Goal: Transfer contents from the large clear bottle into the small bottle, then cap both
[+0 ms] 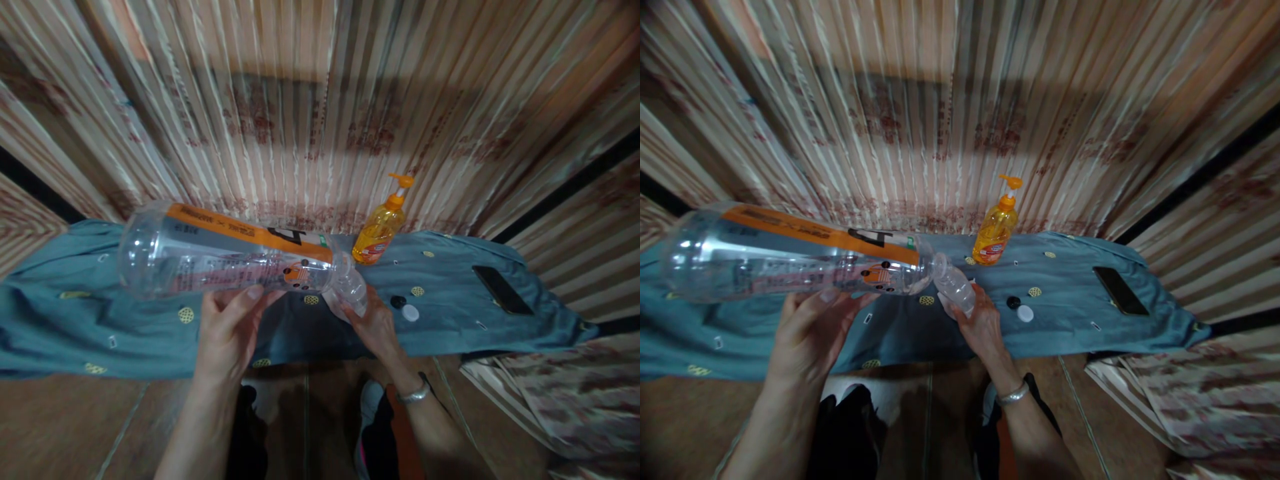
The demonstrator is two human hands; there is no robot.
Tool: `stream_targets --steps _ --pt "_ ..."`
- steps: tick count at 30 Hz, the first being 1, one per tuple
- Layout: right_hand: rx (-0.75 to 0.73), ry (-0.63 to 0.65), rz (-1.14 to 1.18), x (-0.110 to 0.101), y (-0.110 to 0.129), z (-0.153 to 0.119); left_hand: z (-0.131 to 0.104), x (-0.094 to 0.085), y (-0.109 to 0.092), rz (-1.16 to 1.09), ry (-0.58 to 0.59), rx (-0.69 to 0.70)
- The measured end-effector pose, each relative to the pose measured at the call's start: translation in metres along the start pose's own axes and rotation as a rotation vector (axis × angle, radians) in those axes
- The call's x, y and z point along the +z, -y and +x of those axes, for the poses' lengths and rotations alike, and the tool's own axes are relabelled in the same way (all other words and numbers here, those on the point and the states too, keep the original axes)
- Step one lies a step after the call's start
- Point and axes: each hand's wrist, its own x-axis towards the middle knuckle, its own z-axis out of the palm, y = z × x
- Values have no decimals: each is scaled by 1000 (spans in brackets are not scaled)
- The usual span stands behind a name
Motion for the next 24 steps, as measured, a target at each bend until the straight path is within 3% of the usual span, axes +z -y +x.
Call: stream_targets --steps 24 --pt "4 36 -41 -5 2 1 -2 1 -2 -9 28 6"
